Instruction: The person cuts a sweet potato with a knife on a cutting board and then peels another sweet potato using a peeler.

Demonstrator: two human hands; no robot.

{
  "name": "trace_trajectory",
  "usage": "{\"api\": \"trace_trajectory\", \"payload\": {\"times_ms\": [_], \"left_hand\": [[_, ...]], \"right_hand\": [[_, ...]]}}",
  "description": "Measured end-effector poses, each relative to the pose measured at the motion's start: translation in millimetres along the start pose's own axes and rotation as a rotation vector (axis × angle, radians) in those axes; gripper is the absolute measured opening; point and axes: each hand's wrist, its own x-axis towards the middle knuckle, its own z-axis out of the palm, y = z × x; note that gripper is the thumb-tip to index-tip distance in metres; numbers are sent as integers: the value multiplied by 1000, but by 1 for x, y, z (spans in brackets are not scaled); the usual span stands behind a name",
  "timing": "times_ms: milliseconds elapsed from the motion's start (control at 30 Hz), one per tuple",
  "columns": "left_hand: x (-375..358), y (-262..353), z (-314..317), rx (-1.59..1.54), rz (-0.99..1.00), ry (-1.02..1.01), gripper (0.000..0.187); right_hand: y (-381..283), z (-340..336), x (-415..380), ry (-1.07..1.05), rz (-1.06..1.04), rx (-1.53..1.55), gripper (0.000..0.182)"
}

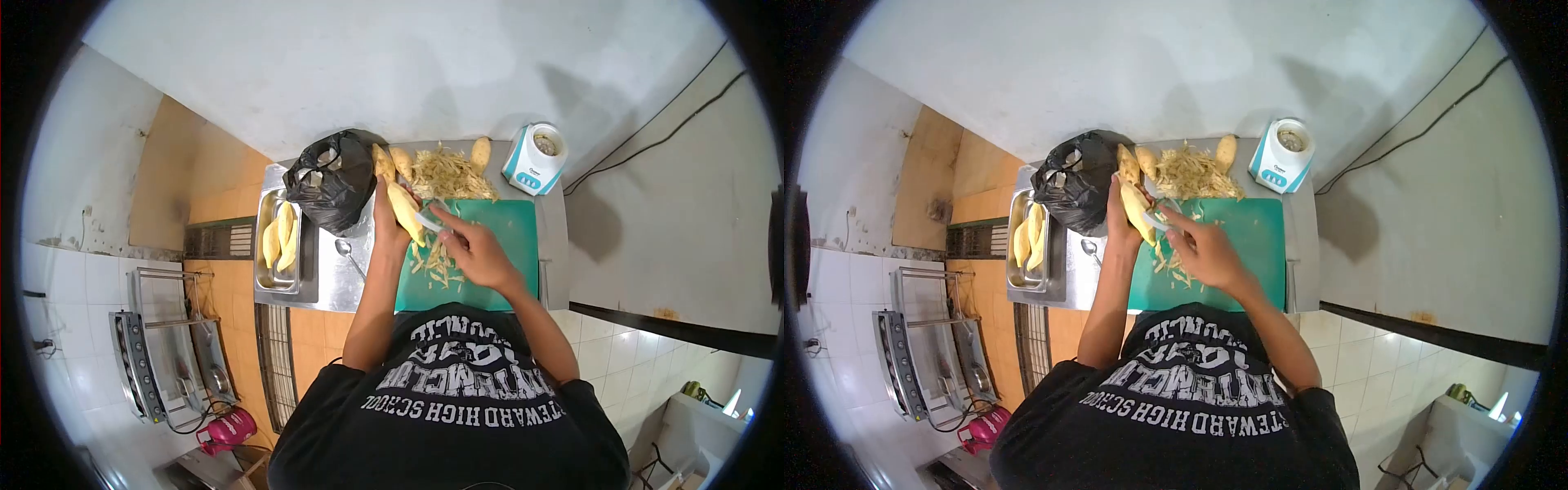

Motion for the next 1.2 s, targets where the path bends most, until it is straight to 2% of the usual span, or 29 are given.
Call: {"api": "trace_trajectory", "payload": {"times_ms": [33,67,133,200,267,333,400,467,567,600,633,700,767,833,867,933,967,1033,1067,1133,1200], "left_hand": [[0,0,0,88,5,-116,44],[-7,0,8,90,1,-117,44],[-28,0,32,214,152,-86,42],[-24,4,28,156,140,-161,39],[-13,9,25,14,252,-155,35],[-12,14,20,-12,242,-136,33],[-8,24,13,-141,236,-258,34],[-10,26,15,-115,286,-222,38],[-26,21,24,204,293,-202,48],[-30,17,29,286,295,-168,48],[-30,15,28,308,335,-189,48],[-32,14,32,323,380,-213,48],[-35,20,33,285,426,-175,46],[-20,37,21,136,400,-141,43],[-19,44,20,90,420,-156,43],[-25,54,29,139,448,-150,44],[-27,54,29,198,445,-153,44],[-34,49,31,283,425,-186,45],[-30,43,27,318,422,-206,45],[-36,27,29,364,402,-230,44],[-41,15,32,364,396,-232,45]], "right_hand": [[-5,-4,5,-21,3,-67,46],[-8,-4,10,-17,7,-65,46],[-13,-2,18,-32,-50,-215,46],[-10,5,7,-24,-87,-226,45],[-7,12,-3,-28,-139,-244,45],[0,11,-18,-88,-94,-211,45],[5,6,-28,-126,-45,-197,45],[-1,1,-27,-157,9,-189,44],[-23,-2,-9,-69,-34,-202,45],[-23,0,2,-25,-113,-282,43],[-23,3,8,21,-193,-366,42],[-18,9,6,17,-187,-395,41],[-13,11,1,-6,-193,-424,41],[-3,8,-14,-274,-11,-475,45],[8,12,-25,-277,-12,-474,45],[31,19,-37,-209,-71,-403,44],[23,15,-34,-225,-73,-403,44],[-11,4,-20,-83,-38,-219,43],[-23,0,-10,-75,-34,-214,43],[-39,-6,9,20,-190,-272,44],[-33,0,23,37,-197,-294,44]]}}
